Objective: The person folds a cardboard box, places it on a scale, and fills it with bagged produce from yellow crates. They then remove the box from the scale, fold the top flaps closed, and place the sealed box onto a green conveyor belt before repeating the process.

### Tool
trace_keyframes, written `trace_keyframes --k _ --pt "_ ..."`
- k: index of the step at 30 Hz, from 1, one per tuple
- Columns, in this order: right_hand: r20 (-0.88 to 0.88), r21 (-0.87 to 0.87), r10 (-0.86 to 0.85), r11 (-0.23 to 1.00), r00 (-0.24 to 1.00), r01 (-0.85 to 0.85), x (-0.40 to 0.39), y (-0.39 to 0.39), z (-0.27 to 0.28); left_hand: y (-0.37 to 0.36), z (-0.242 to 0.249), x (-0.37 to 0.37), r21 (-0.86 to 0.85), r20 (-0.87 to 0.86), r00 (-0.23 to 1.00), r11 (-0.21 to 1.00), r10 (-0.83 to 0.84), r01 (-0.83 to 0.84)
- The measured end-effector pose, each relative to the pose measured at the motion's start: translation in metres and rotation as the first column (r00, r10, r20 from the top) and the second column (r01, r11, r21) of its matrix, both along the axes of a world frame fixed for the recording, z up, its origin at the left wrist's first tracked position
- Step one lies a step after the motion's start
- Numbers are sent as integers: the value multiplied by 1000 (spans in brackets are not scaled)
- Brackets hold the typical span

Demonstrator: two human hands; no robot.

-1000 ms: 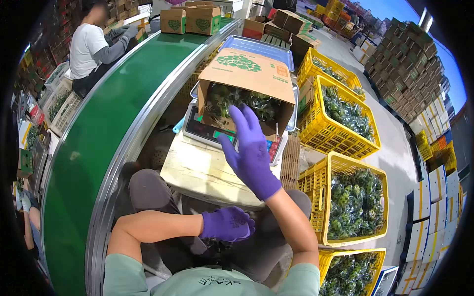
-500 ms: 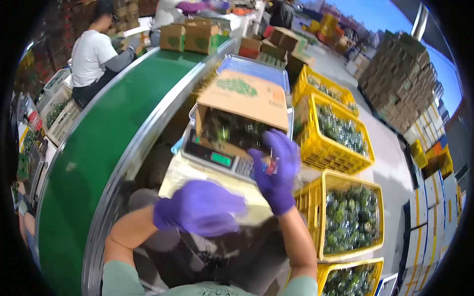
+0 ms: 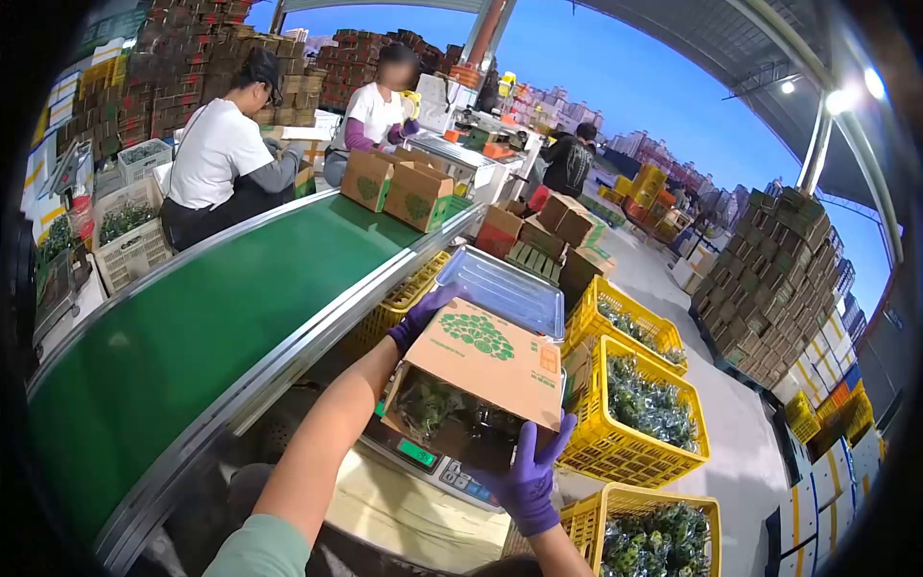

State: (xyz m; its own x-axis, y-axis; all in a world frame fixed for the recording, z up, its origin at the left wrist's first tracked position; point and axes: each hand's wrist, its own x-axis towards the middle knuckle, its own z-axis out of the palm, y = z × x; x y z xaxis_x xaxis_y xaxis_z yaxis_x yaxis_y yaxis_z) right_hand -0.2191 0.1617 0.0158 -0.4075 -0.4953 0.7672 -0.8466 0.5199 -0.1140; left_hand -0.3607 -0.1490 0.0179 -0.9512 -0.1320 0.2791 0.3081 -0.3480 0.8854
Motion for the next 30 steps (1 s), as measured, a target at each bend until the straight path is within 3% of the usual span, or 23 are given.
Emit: trace_keyframes --k 5,11,13,15,18,22,25,26,27,28,29,30 --pt "-72 112 -73 990 995 81 -3 3 -3 -4 -20 -1 55 86 996 998 -23 18" --pt "-181 -55 -59 997 982 49 -16 2 23 7 -3 32 89 104 989 992 -102 92" --pt "-59 22 -66 997 996 68 1 17 62 9 4 46 98 91 988 988 -125 116" --pt "-24 29 44 999 999 -43 30 26 104 12 9 78 125 98 983 982 -154 142" --pt "155 59 114 990 981 -124 84 38 145 13 -5 159 184 222 950 966 -221 182" --pt "410 183 48 974 911 -134 133 39 145 10 -47 272 272 572 775 954 -268 129" --pt "687 167 11 971 726 -173 120 27 88 -3 -52 309 147 727 665 984 -173 96" --pt "691 173 4 970 723 -170 122 26 88 -14 -53 303 -136 631 768 958 -113 252" --pt "681 200 38 951 731 -235 121 25 89 -12 -31 299 -433 495 867 852 -49 295" --pt "672 229 75 925 737 -302 121 23 91 -2 -10 296 -317 351 931 923 -98 217" --pt "682 232 69 924 728 -305 123 22 91 -10 8 298 -475 255 963 857 -82 199" --pt "674 222 85 924 734 -311 129 20 88 -18 6 300 -312 130 966 915 -225 255"
